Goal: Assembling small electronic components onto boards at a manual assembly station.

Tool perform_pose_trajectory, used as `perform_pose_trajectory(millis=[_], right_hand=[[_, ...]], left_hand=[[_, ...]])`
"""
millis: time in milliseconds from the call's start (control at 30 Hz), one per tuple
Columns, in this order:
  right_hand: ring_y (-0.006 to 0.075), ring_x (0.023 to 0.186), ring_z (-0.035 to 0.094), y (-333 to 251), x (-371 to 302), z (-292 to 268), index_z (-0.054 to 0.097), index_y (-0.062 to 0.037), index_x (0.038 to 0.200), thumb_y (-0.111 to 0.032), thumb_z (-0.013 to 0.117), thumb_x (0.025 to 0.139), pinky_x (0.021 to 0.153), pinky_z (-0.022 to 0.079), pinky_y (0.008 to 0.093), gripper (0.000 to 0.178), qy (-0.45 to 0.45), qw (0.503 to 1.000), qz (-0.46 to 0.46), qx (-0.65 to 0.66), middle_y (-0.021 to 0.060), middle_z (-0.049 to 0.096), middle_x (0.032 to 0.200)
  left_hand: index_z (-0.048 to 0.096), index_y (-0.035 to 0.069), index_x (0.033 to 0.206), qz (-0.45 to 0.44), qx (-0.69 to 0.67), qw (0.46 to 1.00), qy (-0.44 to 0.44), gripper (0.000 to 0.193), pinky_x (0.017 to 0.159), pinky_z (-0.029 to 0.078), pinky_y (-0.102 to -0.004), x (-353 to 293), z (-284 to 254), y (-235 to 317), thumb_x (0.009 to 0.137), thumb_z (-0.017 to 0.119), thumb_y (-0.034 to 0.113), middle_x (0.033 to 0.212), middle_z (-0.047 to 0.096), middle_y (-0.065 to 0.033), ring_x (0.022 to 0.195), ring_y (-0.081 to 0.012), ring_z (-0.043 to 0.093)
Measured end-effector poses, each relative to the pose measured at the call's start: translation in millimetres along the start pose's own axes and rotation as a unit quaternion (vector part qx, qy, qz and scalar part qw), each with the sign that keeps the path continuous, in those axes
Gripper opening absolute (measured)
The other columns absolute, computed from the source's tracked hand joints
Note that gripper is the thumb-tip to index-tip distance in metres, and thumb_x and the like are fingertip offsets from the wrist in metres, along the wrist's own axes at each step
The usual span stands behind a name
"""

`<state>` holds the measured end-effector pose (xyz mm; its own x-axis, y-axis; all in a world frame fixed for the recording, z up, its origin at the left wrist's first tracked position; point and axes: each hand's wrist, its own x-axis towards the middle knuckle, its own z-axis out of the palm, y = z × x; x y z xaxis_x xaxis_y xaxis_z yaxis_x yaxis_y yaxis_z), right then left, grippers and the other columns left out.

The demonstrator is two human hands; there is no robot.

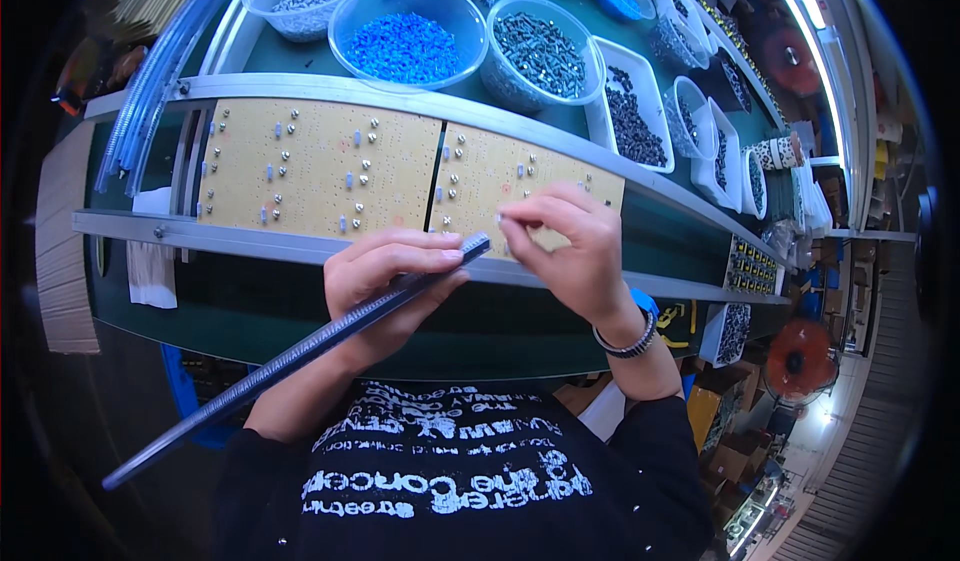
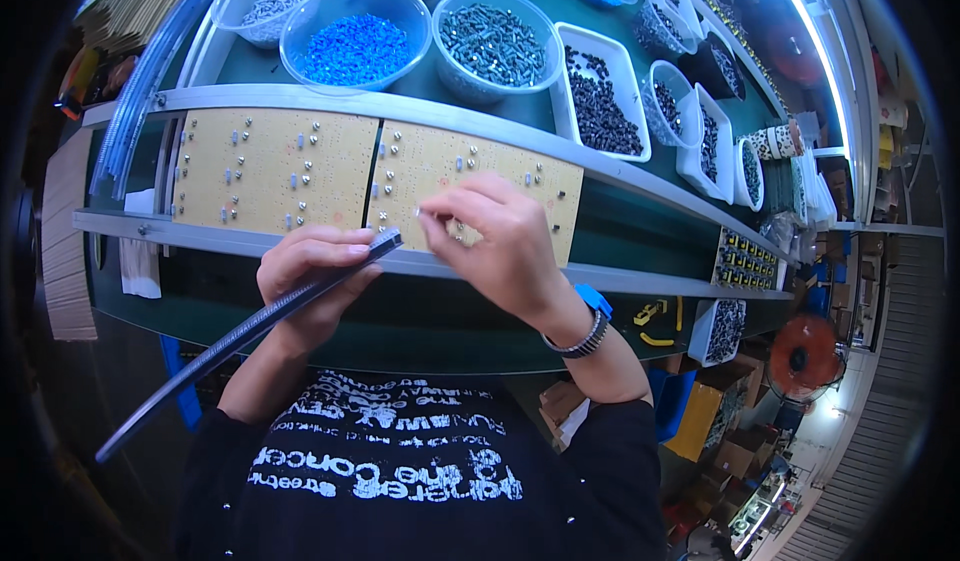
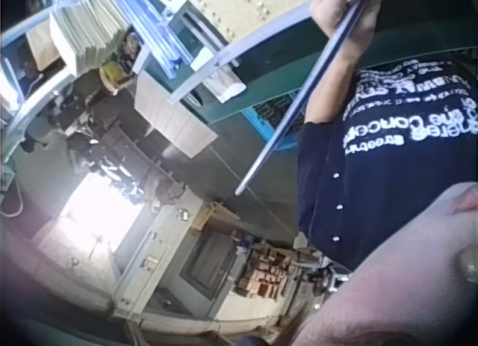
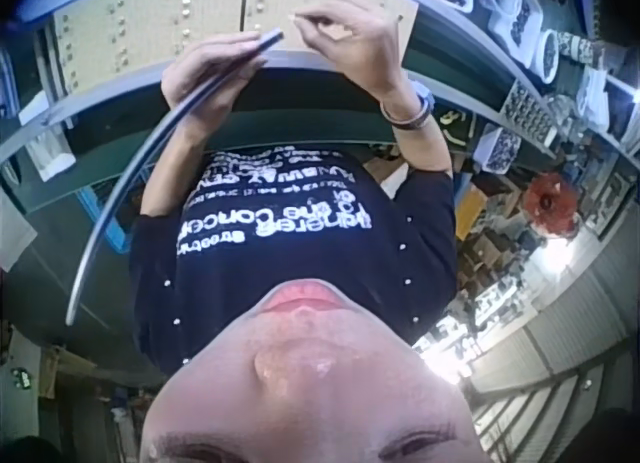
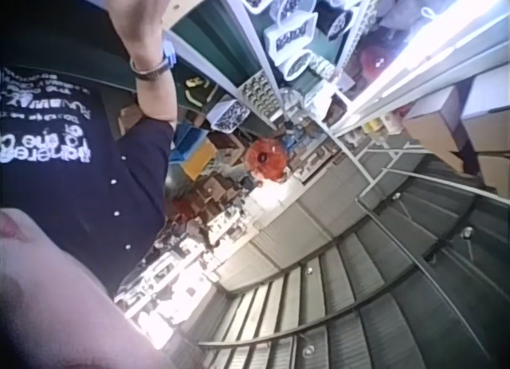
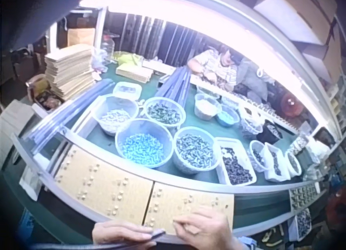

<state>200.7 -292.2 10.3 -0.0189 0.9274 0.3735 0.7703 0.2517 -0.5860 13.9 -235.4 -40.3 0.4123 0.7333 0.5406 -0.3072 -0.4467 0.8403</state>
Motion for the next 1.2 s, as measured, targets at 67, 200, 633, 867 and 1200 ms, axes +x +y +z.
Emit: perform_pose_trajectory(millis=[67, 200, 633, 867, 1200], right_hand=[[0.0167, 0.067, 0.056, 20.0, 10.8, 2.3, 0.067, -0.0012, 0.081, -0.002, 0.07, 0.071, 0.057, 0.045, 0.0246, 0.01, 0.012, 0.999, -0.017, -0.046, 0.006, 0.058, 0.074], [0.0186, 0.071, 0.051, 37.7, 17.4, 7.7, 0.069, -0.0044, 0.08, -0.003, 0.071, 0.068, 0.058, 0.042, 0.0274, 0.012, 0.027, 0.991, -0.034, -0.129, 0.0052, 0.054, 0.075], [0.0189, 0.067, 0.049, 32.5, 26.2, 6.2, 0.068, -0.0058, 0.073, -0.004, 0.069, 0.068, 0.06, 0.043, 0.0303, 0.006, -0.008, 0.987, -0.048, -0.156, 0.0037, 0.053, 0.073], [0.0221, 0.067, 0.056, 29.5, 20.0, 6.8, 0.068, -0.0016, 0.084, -0.001, 0.068, 0.07, 0.059, 0.045, 0.0319, 0.014, -0.033, 0.981, -0.067, -0.182, 0.0067, 0.057, 0.07], [0.0089, 0.065, 0.062, 2.6, -8.4, -0.2, 0.065, 0.005, 0.088, -0.012, 0.061, 0.087, 0.06, 0.051, 0.0207, 0.017, -0.165, 0.793, 0.357, 0.465, 0.0067, 0.066, 0.075]], left_hand=[[0.066, 0.003, 0.086, 0.01, -0.006, 1.0, 0.014, 0.02, 0.068, 0.052, -0.0255, 1.8, -1.3, -2.3, 0.069, 0.075, 0.0, 0.087, 0.067, -0.0121, 0.078, -0.0184, 0.066], [0.066, 0.003, 0.087, 0.013, -0.012, 0.999, 0.036, 0.02, 0.067, 0.052, -0.0248, -1.4, -6.7, -2.5, 0.07, 0.075, 0.0, 0.088, 0.067, -0.0127, 0.077, -0.0179, 0.066], [0.066, 0.003, 0.086, 0.01, -0.013, 0.999, 0.043, 0.02, 0.066, 0.051, -0.0252, -0.5, -9.4, -3.5, 0.069, 0.075, 0.0, 0.088, 0.067, -0.013, 0.076, -0.0181, 0.066], [0.066, 0.003, 0.086, 0.006, -0.006, 0.999, 0.04, 0.02, 0.067, 0.052, -0.026, 0.0, -7.6, -3.0, 0.069, 0.075, 0.0, 0.088, 0.067, -0.0132, 0.077, -0.0191, 0.066], [0.066, 0.003, 0.085, -0.034, 0.098, 0.992, -0.069, 0.019, 0.071, 0.052, -0.0266, 4.9, -3.2, 20.2, 0.068, 0.075, -0.001, 0.088, 0.067, -0.0132, 0.08, -0.0192, 0.066]])
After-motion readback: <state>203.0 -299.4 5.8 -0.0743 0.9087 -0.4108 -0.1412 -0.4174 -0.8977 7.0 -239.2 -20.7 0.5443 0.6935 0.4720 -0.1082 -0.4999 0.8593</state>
